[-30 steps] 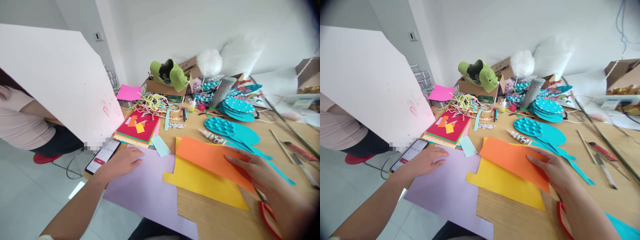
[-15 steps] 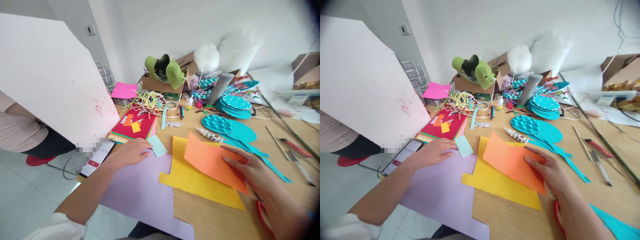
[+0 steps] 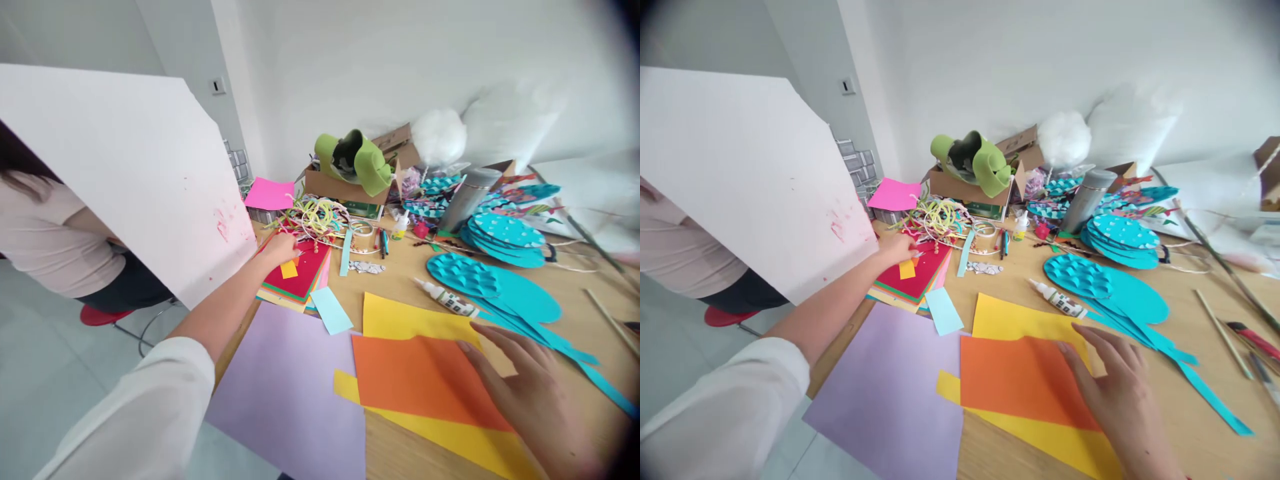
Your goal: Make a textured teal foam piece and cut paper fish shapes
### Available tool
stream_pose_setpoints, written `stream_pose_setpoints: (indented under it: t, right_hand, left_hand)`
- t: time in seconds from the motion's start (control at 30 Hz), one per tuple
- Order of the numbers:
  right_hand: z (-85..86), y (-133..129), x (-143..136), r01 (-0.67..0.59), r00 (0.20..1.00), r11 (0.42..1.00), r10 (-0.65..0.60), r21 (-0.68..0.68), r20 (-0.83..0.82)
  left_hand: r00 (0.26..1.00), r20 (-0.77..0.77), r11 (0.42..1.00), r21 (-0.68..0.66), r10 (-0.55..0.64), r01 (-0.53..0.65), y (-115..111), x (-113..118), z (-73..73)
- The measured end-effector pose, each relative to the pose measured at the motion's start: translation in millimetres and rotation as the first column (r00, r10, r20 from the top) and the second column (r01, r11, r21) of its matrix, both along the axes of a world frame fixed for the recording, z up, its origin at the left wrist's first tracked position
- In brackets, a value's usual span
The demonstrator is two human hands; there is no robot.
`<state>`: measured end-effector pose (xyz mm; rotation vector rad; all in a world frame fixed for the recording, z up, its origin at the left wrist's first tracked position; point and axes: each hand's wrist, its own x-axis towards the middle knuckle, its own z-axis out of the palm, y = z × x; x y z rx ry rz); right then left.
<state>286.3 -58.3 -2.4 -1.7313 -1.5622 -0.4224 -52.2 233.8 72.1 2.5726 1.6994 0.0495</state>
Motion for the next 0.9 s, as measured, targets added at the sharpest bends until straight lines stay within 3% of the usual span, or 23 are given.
stream_pose_setpoints:
  t: [0.17, 0.27, 0.4, 0.6, 0.73, 0.9]
  right_hand:
    - [1.5, -6, -4, 0.003, 0.989, 0.997, -0.014, -0.078, -0.15]
    - [-0.9, -7, -2, 0.026, 0.974, 0.996, -0.044, -0.085, -0.221]
    - [0.6, -8, -1, 0.034, 0.967, 0.995, -0.056, -0.093, -0.249]
    - [13.2, -12, -10, 0.048, 0.959, 0.997, -0.063, -0.059, -0.275]
    - [18.9, -13, -15, 0.051, 0.94, 0.997, -0.066, -0.055, -0.334]
    - [18.1, -15, -15, 0.048, 0.933, 0.998, -0.057, -0.035, -0.354]
  left_hand:
    - [0.999, -0.018, 0.998, -0.051, 0.043, -0.044, 16, 16, -24.4]
    - [0.997, 0.023, 0.995, -0.057, 0.08, -0.079, 20, 15, -30.2]
    - [0.983, 0.116, 0.988, -0.066, 0.143, -0.136, 25, 3, -24.9]
    - [0.925, 0.323, 0.98, -0.083, 0.199, -0.181, 25, -15, -2.8]
    - [0.871, 0.472, 0.986, -0.15, 0.135, -0.071, 6, -1, 10.0]
    - [0.813, 0.581, 0.964, -0.2, -0.029, 0.177, -47, 38, 21.0]
